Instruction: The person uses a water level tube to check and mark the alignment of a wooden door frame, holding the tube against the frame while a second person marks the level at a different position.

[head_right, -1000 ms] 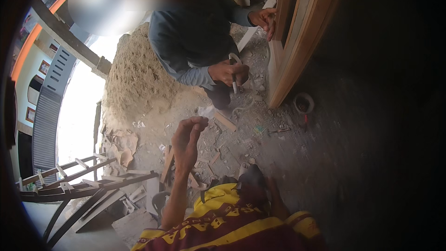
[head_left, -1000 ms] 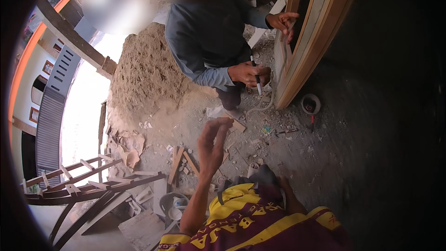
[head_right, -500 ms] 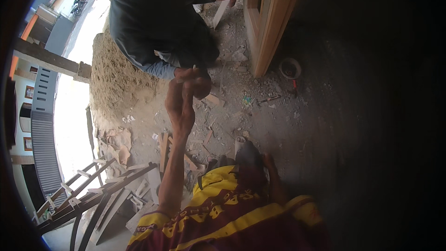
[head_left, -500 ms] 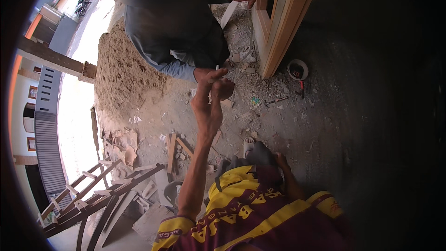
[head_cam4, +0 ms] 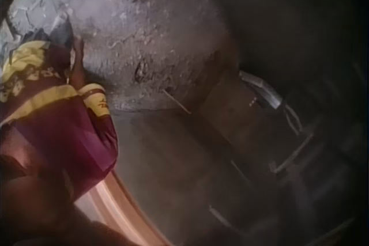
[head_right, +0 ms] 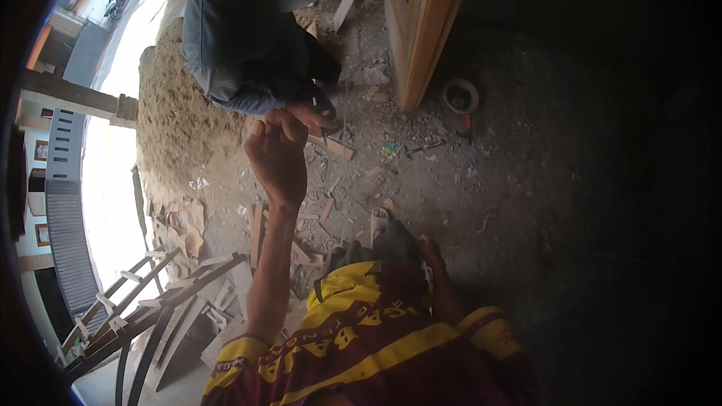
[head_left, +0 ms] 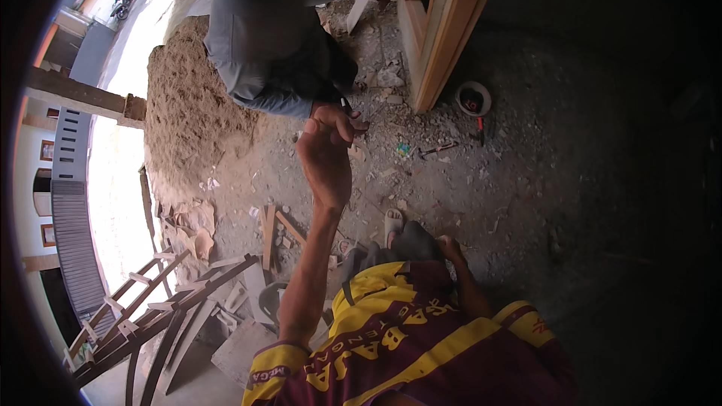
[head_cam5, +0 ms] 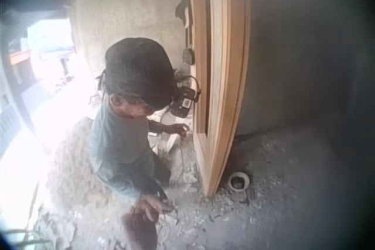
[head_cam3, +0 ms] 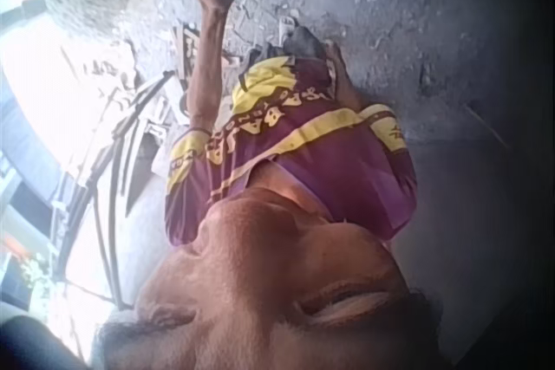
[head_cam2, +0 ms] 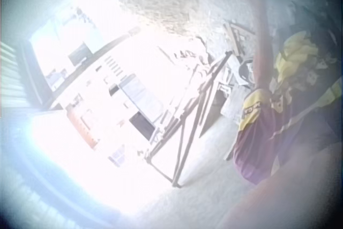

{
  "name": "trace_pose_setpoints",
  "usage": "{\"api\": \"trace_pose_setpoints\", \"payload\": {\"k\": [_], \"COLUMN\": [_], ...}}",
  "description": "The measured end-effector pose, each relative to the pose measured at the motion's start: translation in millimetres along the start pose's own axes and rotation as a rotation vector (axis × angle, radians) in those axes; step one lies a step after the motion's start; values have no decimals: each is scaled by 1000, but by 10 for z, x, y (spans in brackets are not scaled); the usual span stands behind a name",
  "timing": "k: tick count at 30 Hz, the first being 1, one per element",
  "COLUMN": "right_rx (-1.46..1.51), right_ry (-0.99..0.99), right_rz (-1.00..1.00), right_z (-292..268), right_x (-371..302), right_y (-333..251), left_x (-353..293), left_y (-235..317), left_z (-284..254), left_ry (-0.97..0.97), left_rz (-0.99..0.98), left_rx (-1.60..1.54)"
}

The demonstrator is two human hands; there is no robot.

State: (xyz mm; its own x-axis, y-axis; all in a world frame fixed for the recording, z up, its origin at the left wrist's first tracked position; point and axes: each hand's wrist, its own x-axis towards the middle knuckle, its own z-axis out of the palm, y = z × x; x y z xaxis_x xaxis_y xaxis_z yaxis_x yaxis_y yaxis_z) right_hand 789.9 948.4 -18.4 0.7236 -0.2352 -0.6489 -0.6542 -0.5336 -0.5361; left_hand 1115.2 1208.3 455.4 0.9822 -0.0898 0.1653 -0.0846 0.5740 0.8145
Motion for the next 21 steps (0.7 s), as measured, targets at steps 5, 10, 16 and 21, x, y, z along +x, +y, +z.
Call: {"api": "trace_pose_setpoints", "payload": {"k": [5,10,16,21], "right_rx": [211,144,98,4], "right_ry": [47,120,-311,-533], "right_rz": [-222,-842,-1222,-949], "right_z": [-454,-1062,-667,392], "right_x": [163,-359,-997,-1093], "right_y": [-897,-3093,-4194,-3384], "left_x": [-53,-284,-625,-1134], "left_y": [386,770,1267,1943], "left_z": [94,231,289,-155], "left_ry": [-21,-46,-9,64], "left_rz": [-115,-129,-132,146], "left_rx": [-150,-310,-407,-358]}}
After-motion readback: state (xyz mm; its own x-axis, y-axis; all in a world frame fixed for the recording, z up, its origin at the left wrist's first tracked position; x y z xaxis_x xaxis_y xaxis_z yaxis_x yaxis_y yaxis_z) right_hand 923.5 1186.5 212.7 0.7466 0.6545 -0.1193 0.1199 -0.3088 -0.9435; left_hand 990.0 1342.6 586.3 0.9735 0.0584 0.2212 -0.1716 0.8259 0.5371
